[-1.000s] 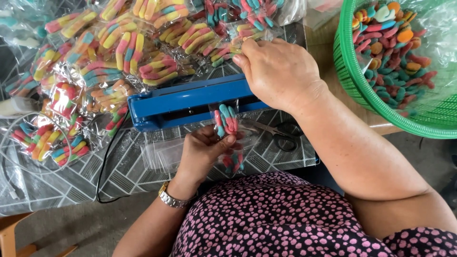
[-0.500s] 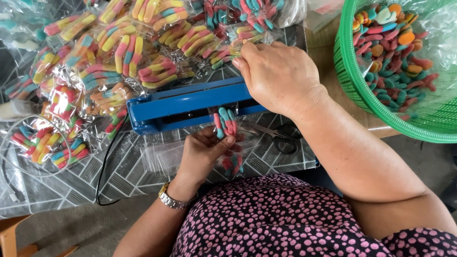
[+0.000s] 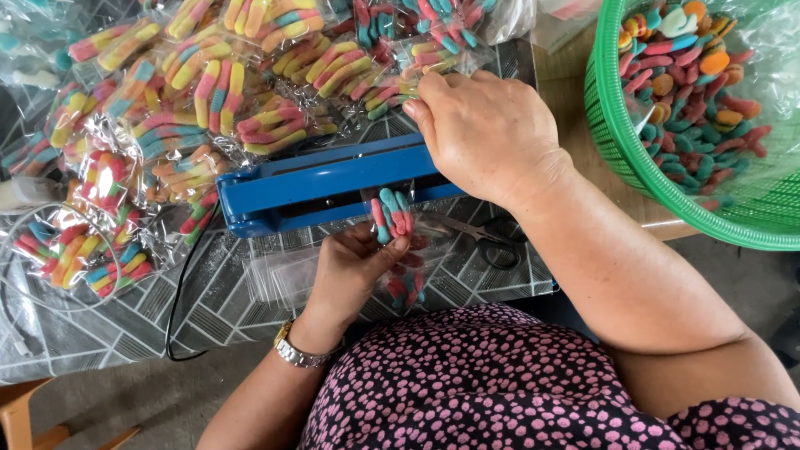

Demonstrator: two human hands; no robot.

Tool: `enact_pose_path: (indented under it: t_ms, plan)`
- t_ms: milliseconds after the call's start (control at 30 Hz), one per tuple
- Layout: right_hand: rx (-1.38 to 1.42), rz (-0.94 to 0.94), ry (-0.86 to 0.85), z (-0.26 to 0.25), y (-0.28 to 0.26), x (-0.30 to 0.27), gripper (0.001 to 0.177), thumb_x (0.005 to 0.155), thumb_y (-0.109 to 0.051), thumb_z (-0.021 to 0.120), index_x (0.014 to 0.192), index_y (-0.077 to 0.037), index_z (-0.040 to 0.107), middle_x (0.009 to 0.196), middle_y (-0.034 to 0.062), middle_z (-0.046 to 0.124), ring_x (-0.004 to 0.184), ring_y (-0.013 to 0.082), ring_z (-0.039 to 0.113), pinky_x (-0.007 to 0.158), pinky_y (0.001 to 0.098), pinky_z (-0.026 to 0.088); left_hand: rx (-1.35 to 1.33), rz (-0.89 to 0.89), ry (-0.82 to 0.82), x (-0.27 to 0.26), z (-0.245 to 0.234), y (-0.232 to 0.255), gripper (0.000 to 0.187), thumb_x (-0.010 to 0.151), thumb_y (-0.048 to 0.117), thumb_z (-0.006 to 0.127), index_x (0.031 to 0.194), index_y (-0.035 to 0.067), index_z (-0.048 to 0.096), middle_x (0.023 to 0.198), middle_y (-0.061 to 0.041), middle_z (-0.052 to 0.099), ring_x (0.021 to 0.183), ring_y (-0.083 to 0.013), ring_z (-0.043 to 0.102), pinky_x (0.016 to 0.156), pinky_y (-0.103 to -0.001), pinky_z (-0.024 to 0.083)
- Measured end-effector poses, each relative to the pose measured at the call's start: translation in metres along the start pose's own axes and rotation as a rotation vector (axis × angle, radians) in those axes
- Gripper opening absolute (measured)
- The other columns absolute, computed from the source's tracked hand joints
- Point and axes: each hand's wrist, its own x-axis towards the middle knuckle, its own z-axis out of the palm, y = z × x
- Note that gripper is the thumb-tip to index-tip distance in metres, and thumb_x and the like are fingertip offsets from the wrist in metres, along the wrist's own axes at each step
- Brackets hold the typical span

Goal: Packing gummy candies into small plastic bags and sealing them with a manual heat sealer.

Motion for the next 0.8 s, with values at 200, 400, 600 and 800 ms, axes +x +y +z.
enact_pose_path:
  t_ms: [200, 400, 600, 800]
  plan:
    - [-0.004, -0.004, -0.003, -0.0014, -0.0001, 0.0007, 0.036, 0.116, -0.037, 0.042, 0.127, -0.009, 0.063, 0.090, 0.0050, 0.072, 0.077, 0.0348, 0.069, 0.054, 0.0516, 0.056, -0.012, 0.029, -0.015, 0.0002, -0.0007, -0.0016, 0.026, 0.089, 0.010, 0.073, 0.108, -0.008, 0.073, 0.103, -0.023, 0.081, 0.079, -0.0266, 0.081, 0.065, -0.028, 0.067]
    - [-0.022, -0.011, 0.046, 0.0007, 0.0004, 0.0001, 0.032, 0.116, -0.036, 0.046, 0.115, -0.011, 0.065, 0.084, 0.0034, 0.072, 0.071, 0.0343, 0.069, 0.050, 0.0502, 0.054, -0.064, -0.003, -0.003, 0.0015, -0.0004, -0.0048, 0.028, 0.089, 0.009, 0.073, 0.111, -0.009, 0.072, 0.104, -0.024, 0.080, 0.080, -0.0268, 0.081, 0.069, -0.030, 0.068]
    - [-0.011, -0.004, 0.027, 0.0004, 0.0006, 0.0001, 0.034, 0.115, -0.036, 0.044, 0.124, -0.010, 0.065, 0.089, 0.0038, 0.073, 0.077, 0.0341, 0.069, 0.055, 0.0510, 0.055, -0.031, 0.008, -0.010, 0.0009, -0.0012, -0.0030, 0.029, 0.089, 0.011, 0.073, 0.110, -0.008, 0.073, 0.103, -0.022, 0.080, 0.079, -0.0265, 0.081, 0.068, -0.030, 0.068]
    - [-0.012, -0.003, 0.033, 0.0010, 0.0005, -0.0007, 0.035, 0.116, -0.035, 0.043, 0.124, -0.010, 0.066, 0.087, 0.0034, 0.073, 0.075, 0.0320, 0.069, 0.055, 0.0490, 0.055, -0.030, 0.015, 0.000, 0.0010, -0.0019, -0.0043, 0.026, 0.088, 0.011, 0.074, 0.105, -0.008, 0.073, 0.102, -0.023, 0.081, 0.080, -0.0282, 0.082, 0.068, -0.030, 0.069]
